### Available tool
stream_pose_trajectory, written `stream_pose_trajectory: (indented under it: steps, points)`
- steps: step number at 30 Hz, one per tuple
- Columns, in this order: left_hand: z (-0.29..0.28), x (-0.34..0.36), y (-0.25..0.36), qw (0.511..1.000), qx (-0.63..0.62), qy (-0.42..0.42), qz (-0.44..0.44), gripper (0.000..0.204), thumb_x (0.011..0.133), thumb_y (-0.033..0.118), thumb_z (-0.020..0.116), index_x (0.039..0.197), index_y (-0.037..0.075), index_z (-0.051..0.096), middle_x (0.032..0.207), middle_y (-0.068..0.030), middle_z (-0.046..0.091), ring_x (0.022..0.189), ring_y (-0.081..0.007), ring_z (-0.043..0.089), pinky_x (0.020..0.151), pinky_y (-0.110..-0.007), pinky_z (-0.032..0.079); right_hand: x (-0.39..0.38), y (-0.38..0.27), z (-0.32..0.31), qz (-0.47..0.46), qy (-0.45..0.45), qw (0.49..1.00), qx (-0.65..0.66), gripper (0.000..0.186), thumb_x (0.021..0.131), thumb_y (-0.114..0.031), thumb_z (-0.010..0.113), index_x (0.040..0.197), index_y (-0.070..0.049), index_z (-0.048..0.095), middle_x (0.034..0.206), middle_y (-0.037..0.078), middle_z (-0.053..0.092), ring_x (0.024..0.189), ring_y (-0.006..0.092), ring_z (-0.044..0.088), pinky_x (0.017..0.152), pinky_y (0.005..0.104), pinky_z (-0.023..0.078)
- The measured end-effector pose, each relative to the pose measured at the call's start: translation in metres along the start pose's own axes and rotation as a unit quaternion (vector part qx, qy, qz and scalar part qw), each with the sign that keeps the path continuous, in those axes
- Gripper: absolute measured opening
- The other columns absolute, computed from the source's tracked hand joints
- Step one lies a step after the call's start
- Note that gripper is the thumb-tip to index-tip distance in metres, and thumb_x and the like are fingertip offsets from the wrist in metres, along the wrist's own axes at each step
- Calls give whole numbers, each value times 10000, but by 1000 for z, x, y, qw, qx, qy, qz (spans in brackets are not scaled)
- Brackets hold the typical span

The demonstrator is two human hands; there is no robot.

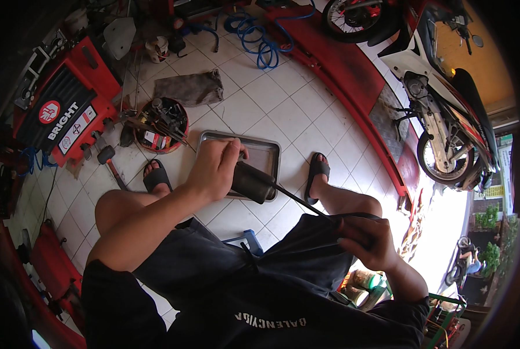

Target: The person sits in a workshop and uses a screwdriver to manipulate a cylindrical metal part, likely a motorcycle starter motor. They repeatedly insert the tool into the part, turn it, and adjust their grip while holding the component over a metal tray.

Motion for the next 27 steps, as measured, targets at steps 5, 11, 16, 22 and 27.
stream_pose_trajectory:
  steps: [5,11,16,22,27]
  points:
    - [-2,14,-40,987,-140,1,-74,477,1058,327,424,837,-2,688,590,-30,507,571,-105,434,573,-314,363,40,-19,-22,46,-38,998,-21,460,803,-49,796,1234,-6,643,1080,147,723,942,232,724,819,360,574]
    - [2,7,-34,920,-345,-36,-184,451,1025,332,441,893,-13,699,827,-83,680,752,-142,649,724,-281,532,13,-58,-73,-81,40,989,-118,459,722,-149,792,1098,90,683,802,148,717,676,218,713,626,316,550]
    - [19,-7,-45,844,-458,-48,-276,430,1002,386,463,970,16,681,902,-106,705,811,-188,715,673,-325,583,16,-97,-14,-169,-12,939,-299,400,674,-218,862,1013,-37,751,714,44,657,544,169,634,474,293,456]
    - [24,-16,-49,833,-453,-44,-315,438,983,432,472,985,44,674,909,-111,709,770,-194,725,574,-317,568,26,-98,-13,-164,2,929,-333,441,666,-143,860,1077,-42,734,743,37,644,551,175,626,486,299,455]
    - [29,-18,-54,821,-461,-53,-332,427,981,409,471,980,31,669,914,-121,708,768,-208,725,581,-326,580,26,-96,-12,-168,-6,919,-356,478,668,-123,850,1113,-16,712,754,42,651,552,177,613,485,307,447]
Point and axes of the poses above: each hand's wrist, its own x-axis towards the middle knuckle, its own z-axis out of the palm, y = z × x, the point moved 10 cm from there along x, towards the middle knuckle
